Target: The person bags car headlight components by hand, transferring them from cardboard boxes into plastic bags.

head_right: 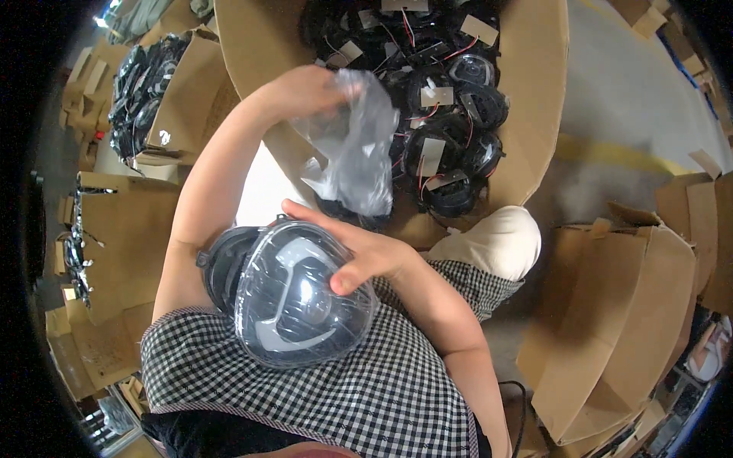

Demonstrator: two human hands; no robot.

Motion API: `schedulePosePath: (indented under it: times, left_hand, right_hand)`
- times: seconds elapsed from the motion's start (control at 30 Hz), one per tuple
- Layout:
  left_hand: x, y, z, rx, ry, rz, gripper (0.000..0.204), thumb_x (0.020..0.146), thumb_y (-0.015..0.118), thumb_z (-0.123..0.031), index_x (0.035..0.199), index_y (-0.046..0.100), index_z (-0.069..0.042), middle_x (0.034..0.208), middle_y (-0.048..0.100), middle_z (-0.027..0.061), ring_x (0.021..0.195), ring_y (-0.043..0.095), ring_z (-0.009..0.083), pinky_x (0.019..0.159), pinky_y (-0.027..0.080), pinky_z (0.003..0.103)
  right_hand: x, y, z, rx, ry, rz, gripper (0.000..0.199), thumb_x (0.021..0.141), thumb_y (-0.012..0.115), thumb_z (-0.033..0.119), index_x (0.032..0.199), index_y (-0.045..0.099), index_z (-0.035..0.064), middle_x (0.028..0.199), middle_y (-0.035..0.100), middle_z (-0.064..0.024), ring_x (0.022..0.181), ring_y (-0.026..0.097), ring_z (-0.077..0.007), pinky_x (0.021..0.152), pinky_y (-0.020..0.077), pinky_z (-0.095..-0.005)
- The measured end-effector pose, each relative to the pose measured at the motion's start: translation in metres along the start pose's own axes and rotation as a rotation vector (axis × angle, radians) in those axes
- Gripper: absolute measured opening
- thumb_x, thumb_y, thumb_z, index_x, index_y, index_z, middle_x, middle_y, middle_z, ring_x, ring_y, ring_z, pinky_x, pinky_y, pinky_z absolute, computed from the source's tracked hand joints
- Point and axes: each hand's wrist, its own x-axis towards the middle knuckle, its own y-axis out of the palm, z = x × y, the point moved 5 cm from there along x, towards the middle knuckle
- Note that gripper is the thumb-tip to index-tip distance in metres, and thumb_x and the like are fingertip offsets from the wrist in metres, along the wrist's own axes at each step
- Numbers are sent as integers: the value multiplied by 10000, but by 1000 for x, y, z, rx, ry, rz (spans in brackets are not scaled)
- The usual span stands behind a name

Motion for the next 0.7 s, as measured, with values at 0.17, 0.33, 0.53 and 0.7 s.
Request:
schedulePosePath:
  times: [0.17, 0.33, 0.53, 0.7]
  left_hand:
    - [-45, -32, -44, -116, 32, -193, 794, 868, 368, -721, 791, 704, -5, 747, 679, 169, 756, 649, 343, 732, 515, 414]
    - [-80, -21, -33, 122, -64, -33, 816, 887, 355, -698, 776, 671, 46, 713, 645, 226, 745, 640, 390, 722, 512, 436]
    - [-90, 19, 0, 76, -198, -402, 536, 872, 563, -515, 1009, 567, 3, 852, 658, 216, 839, 633, 404, 729, 496, 459]
    - [-108, 89, -1, -548, 175, -270, 186, 855, 666, -157, 937, 570, -20, 811, 617, 63, 695, 587, 223, 637, 482, 334]
  right_hand:
    - [19, -14, 20, 46, -46, -22, 1342, 573, 861, 370, 1513, -54, 90, 1503, 208, -243, 1394, 245, -333, 1135, 178, -443]
    - [-23, -69, 53, -132, -198, -489, 1332, 601, 824, 364, 1496, -116, 63, 1501, 211, -196, 1381, 260, -312, 1117, 255, -410]
    - [-67, -90, 67, -366, -418, -1223, 755, 775, 740, 206, 1374, 315, 31, 1297, 488, -98, 1186, 502, -240, 968, 447, -362]
    - [-100, -104, 50, -362, -302, -1569, 758, 780, 691, 545, 1363, 436, 132, 1296, 514, -134, 1228, 450, -278, 1001, 357, -495]
